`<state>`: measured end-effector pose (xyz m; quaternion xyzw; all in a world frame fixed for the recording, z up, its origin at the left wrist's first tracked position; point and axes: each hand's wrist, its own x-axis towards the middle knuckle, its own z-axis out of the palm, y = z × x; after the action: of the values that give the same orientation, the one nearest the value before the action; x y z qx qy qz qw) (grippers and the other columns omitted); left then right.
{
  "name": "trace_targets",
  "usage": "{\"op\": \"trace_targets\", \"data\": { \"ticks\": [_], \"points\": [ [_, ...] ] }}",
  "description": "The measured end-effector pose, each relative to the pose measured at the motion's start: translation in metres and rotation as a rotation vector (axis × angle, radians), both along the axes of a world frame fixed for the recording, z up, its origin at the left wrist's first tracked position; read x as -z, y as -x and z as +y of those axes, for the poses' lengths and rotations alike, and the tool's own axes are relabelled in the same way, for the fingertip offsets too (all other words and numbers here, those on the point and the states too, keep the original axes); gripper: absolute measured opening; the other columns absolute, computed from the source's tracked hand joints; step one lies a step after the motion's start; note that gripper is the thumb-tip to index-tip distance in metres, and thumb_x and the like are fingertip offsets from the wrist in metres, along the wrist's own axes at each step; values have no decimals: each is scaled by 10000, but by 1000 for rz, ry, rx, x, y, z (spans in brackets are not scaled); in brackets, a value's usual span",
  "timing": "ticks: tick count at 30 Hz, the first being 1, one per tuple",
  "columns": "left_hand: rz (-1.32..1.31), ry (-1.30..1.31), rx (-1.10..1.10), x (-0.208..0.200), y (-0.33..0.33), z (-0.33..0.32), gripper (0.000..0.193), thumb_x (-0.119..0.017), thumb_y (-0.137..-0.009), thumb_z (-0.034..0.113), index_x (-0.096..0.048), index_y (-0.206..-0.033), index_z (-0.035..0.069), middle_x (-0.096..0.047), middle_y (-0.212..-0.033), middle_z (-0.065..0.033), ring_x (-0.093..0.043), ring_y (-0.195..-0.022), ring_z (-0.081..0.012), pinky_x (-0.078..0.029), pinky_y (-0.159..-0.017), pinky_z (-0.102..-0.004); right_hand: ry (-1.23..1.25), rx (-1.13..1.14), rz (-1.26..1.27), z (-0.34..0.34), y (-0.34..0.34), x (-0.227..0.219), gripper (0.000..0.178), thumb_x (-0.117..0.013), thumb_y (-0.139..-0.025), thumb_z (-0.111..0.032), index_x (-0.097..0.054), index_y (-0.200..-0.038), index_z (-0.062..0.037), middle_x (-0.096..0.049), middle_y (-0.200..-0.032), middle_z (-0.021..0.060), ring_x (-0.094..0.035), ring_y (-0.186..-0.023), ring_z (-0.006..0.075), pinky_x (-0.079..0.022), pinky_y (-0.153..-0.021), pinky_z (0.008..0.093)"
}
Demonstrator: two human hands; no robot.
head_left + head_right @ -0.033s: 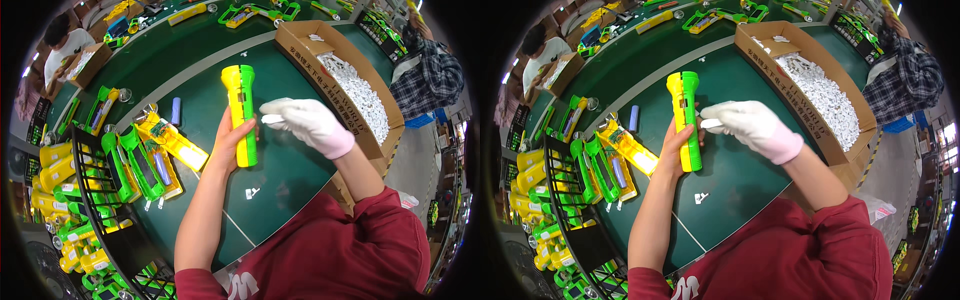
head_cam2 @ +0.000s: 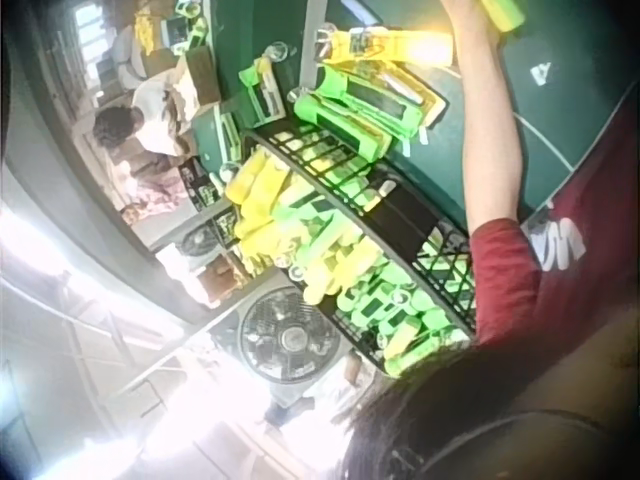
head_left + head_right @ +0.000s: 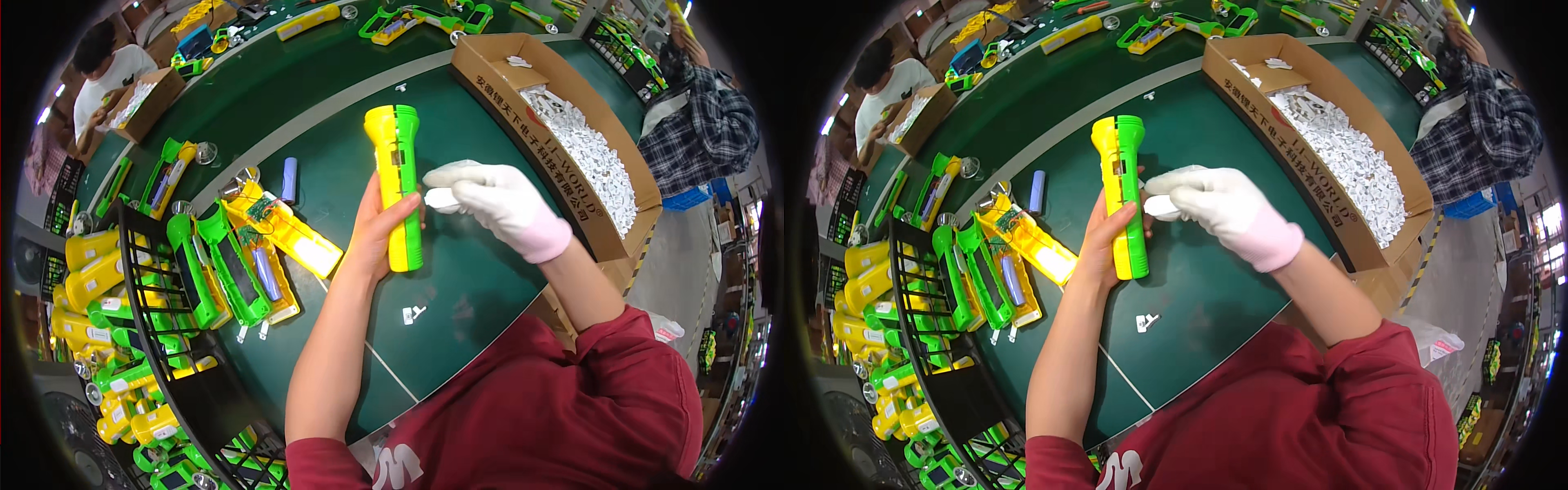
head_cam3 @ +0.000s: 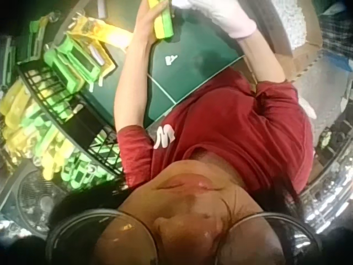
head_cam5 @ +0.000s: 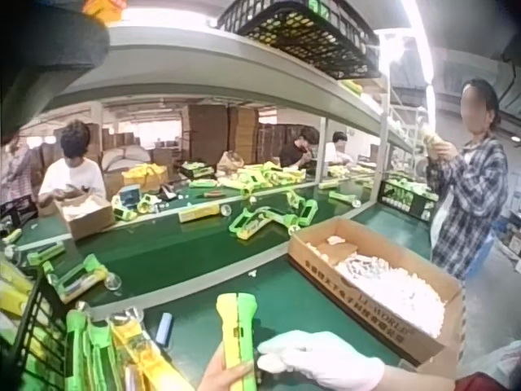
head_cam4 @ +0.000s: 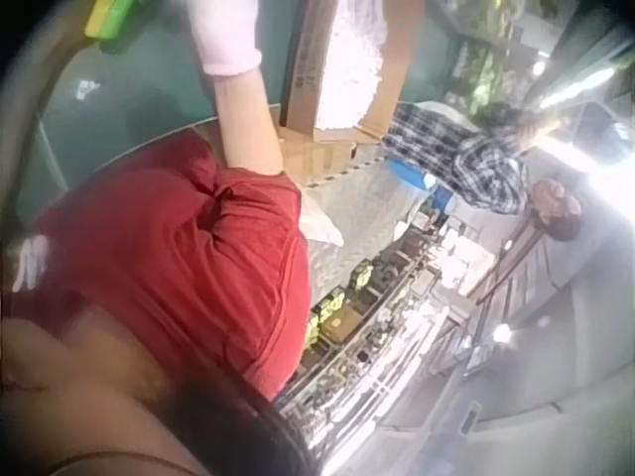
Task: The person takes plastic switch pieces from a box, inserts them into flashlight casings by hand, snaps the flashlight halves together, and places the assembled flashlights onto the conveyor belt.
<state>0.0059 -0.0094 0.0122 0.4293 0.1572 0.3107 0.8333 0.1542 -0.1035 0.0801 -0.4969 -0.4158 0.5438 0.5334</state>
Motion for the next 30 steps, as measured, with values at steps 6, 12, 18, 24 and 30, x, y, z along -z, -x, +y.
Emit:
{"op": "trace_targets", "data": {
  "ticks": [6, 12, 18, 24, 30],
  "points": [
    [40, 32, -67, 5, 6, 3, 568, -596, -763, 125, -368, -1277, 53, -511, -936, -65, -532, -735, -129, -474, -660, -262, -36, 122, -12, 17, 21, 9, 320, -563, -843, -83, -518, -1103, 97, -598, -948, 101, -591, -857, 115, -462, -782, 239],
    [34, 67, -109, 5, 1, 3, 551, -592, -759, 114, -376, -1261, 50, -511, -908, -66, -530, -714, -135, -470, -646, -265, -189, 213, -388, 23, 22, 27, 281, -593, -790, -70, -573, -1046, 46, -618, -878, 96, -604, -739, 115, -485, -693, 241],
    [83, 57, -64, 6, 1, 3, 440, -629, -757, 94, -425, -1147, 66, -517, -915, -53, -537, -732, -137, -470, -640, -261, -197, 188, -371, 36, 10, 12, 290, -577, -754, -41, -579, -1040, 11, -603, -963, 121, -620, -819, 152, -488, -740, 259],
    [58, 26, 5, 6, -2, 4, 427, -626, -771, 105, -419, -1143, 72, -518, -919, -50, -543, -746, -137, -472, -647, -261, -427, -90, -806, 54, -1, -5, 197, -556, -777, -23, -550, -973, -38, -559, -880, 118, -611, -821, 250, -486, -759, 325],
    [76, 48, 34, 5, 2, 4, 428, -618, -787, 138, -403, -1149, 65, -520, -935, -57, -553, -773, -145, -478, -670, -274, -559, -355, -1036, 66, -3, -12, 166, -535, -757, 5, -523, -914, -47, -557, -881, 119, -573, -800, 312, -471, -717, 367]
  ]
}}
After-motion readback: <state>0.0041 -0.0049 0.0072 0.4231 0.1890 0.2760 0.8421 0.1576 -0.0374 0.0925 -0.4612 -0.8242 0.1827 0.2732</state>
